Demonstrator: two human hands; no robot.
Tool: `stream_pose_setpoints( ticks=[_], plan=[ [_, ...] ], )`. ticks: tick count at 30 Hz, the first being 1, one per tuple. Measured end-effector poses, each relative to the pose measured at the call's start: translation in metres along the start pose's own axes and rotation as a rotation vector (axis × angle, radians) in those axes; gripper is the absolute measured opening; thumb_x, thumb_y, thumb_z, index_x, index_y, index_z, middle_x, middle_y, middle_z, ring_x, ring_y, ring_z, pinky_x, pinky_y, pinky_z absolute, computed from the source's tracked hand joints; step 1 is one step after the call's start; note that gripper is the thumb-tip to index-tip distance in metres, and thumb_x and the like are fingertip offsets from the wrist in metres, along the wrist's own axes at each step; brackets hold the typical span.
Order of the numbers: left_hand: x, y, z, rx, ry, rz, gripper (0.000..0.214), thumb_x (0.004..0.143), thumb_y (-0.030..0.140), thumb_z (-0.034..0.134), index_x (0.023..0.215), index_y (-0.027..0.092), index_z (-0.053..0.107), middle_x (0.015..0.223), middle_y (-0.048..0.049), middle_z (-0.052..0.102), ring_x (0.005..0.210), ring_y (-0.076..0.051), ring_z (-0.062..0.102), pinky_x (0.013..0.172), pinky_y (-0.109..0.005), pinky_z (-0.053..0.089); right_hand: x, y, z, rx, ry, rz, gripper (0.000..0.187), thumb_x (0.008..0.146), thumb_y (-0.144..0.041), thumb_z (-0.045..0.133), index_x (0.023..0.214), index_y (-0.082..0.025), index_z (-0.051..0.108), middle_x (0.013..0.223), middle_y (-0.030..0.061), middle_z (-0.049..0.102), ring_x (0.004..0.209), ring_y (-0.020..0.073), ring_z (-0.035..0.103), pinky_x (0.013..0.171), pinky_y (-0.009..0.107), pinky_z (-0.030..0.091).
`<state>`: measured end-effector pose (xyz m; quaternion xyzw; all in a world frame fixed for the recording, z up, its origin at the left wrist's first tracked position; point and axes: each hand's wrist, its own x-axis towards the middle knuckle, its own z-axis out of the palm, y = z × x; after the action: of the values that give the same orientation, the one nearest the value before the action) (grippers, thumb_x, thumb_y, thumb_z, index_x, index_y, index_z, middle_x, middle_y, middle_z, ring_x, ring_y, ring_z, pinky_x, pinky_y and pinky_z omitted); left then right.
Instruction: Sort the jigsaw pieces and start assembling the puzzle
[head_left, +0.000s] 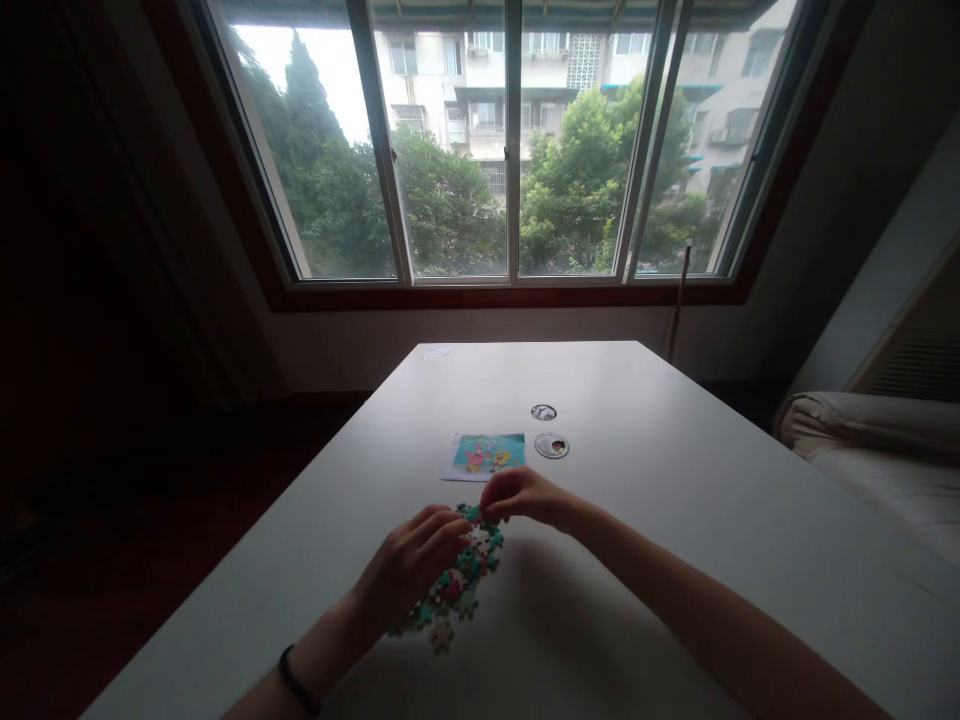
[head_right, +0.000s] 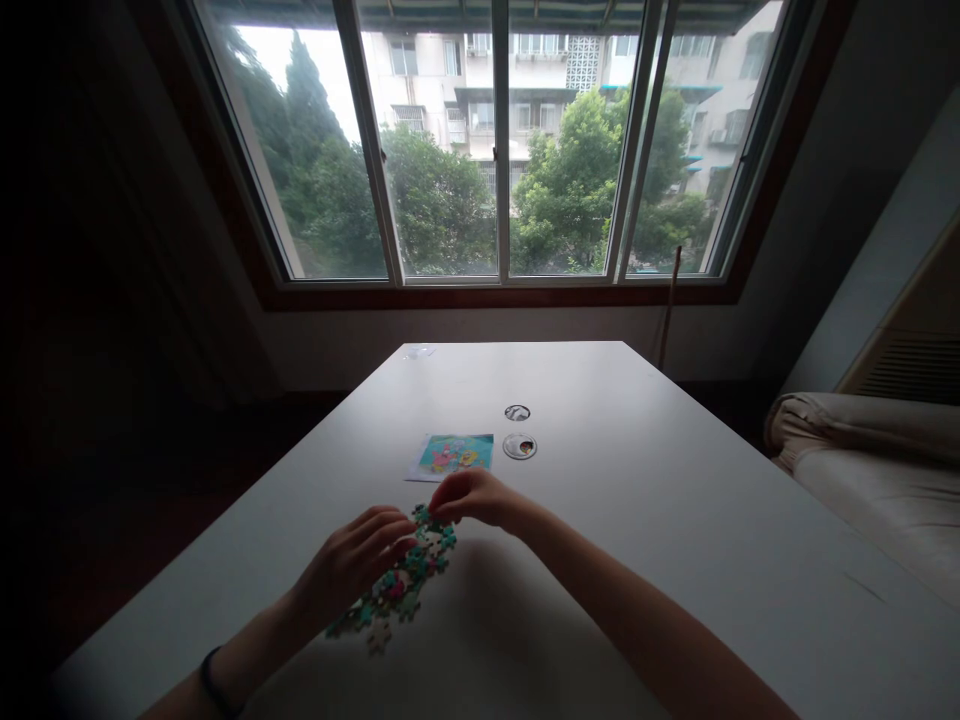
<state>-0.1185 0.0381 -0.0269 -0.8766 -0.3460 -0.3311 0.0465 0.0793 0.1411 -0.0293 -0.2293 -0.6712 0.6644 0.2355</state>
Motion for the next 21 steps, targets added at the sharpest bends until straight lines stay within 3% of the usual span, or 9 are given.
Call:
stream_pose_setpoints(
  ticks=[5,9,14,17,21],
  plan=[
    [0.002,0.0,0.002,-0.031,-0.05,-0.139,0.02,0.088,0.017,0.045,0.106,0.02,0.054,0.098,-0.0081,0.06,0.091,-0.019,0.056,0.077,-0.03,0.05,-0.009,-0.004,-0.052,-0.269,-0.033,0.11,0.019,0.059,-0.02,0.072,0.073,-0.011,0.063,0.067,0.0017,0.063,0.062,0.0104,0.057,0.057,0.021,0.044],
    [0.009,0.018,-0.001,-0.132,-0.26,-0.132,0.035,0.087,0.024,0.048,0.122,0.023,0.047,0.118,-0.0094,0.057,0.11,-0.023,0.051,0.092,-0.039,0.045,-0.021,-0.004,-0.08,-0.338,-0.085,0.221,0.027,0.056,-0.019,0.075,0.079,-0.011,0.062,0.06,-0.001,0.061,0.053,0.0096,0.055,0.047,0.018,0.041],
    [0.015,0.036,-0.003,-0.192,-0.505,-0.047,0.058,0.081,0.032,0.058,0.134,0.031,0.034,0.136,-0.0037,0.043,0.125,-0.028,0.038,0.102,-0.047,0.032,-0.028,-0.012,-0.087,-0.427,-0.14,0.323,0.047,0.056,-0.024,0.076,0.098,-0.014,0.057,0.068,-0.0009,0.062,0.055,0.0105,0.057,0.05,0.02,0.045],
    [0.012,0.032,-0.002,-0.187,-0.543,-0.054,0.057,0.084,0.037,0.054,0.136,0.031,0.031,0.139,-0.0029,0.038,0.126,-0.027,0.035,0.105,-0.046,0.028,-0.031,-0.017,-0.089,-0.548,-0.116,0.318,0.047,0.056,-0.026,0.076,0.098,-0.014,0.058,0.072,0.0002,0.062,0.055,0.0106,0.057,0.05,0.02,0.045],
    [0.002,0.02,0.003,-0.092,-0.57,-0.116,0.059,0.087,0.044,0.047,0.139,0.028,0.024,0.143,-0.0043,0.029,0.13,-0.028,0.027,0.105,-0.046,0.026,-0.032,-0.021,-0.088,-0.775,0.033,0.224,0.035,0.062,-0.03,0.073,0.091,-0.014,0.063,0.072,0.0019,0.061,0.057,0.0115,0.055,0.049,0.02,0.041]
  ],
)
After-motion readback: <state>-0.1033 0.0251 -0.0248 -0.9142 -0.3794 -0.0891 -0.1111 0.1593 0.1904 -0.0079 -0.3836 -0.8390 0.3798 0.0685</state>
